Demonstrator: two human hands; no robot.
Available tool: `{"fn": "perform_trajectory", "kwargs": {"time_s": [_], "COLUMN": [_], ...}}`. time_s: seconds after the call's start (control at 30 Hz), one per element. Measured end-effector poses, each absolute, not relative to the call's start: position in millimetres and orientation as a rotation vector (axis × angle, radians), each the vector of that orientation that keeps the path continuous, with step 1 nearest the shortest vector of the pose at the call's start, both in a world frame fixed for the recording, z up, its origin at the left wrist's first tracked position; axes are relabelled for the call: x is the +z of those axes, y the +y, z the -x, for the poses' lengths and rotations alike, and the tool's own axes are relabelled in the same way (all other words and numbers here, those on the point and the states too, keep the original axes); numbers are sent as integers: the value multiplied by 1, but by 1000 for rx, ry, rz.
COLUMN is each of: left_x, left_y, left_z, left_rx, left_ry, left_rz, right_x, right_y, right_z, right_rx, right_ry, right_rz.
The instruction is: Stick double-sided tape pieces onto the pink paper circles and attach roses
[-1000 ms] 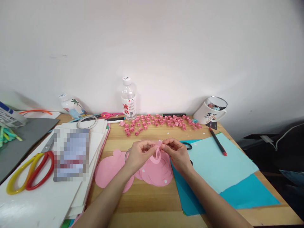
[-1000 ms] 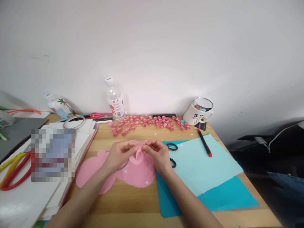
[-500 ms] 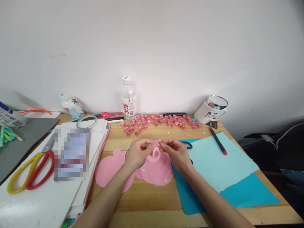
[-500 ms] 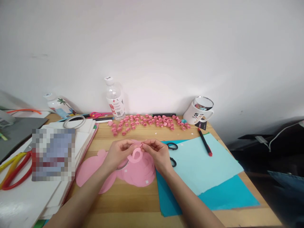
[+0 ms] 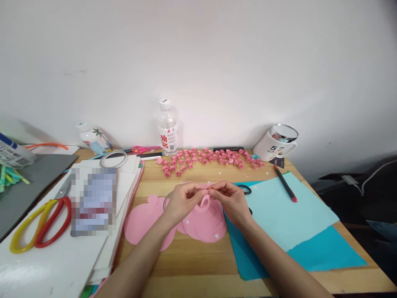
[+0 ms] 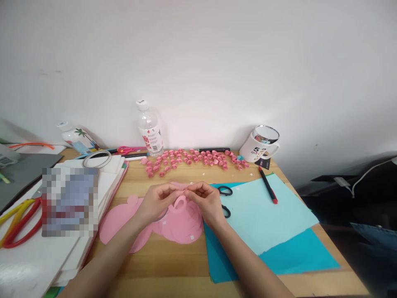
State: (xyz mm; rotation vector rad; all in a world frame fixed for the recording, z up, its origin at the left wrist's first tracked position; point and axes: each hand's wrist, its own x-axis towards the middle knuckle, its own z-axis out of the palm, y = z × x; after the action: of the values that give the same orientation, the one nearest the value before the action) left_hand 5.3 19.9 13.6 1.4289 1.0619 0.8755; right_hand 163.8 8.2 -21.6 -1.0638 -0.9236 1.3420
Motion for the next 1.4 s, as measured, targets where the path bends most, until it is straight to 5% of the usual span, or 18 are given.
{"fn": "perform_trajectory", "kwargs": {"time_s": [1.4], "left_x": [12], "left_y": [19], "left_z": [-7], "left_rx": [834], "left_ry": [1061], "left_rz": [-1431], "right_x": [-25], "right_y": [9], "right_z": [-164], "right_rx": [1287], "right_ry": [-960], "right_rz": [960]}}
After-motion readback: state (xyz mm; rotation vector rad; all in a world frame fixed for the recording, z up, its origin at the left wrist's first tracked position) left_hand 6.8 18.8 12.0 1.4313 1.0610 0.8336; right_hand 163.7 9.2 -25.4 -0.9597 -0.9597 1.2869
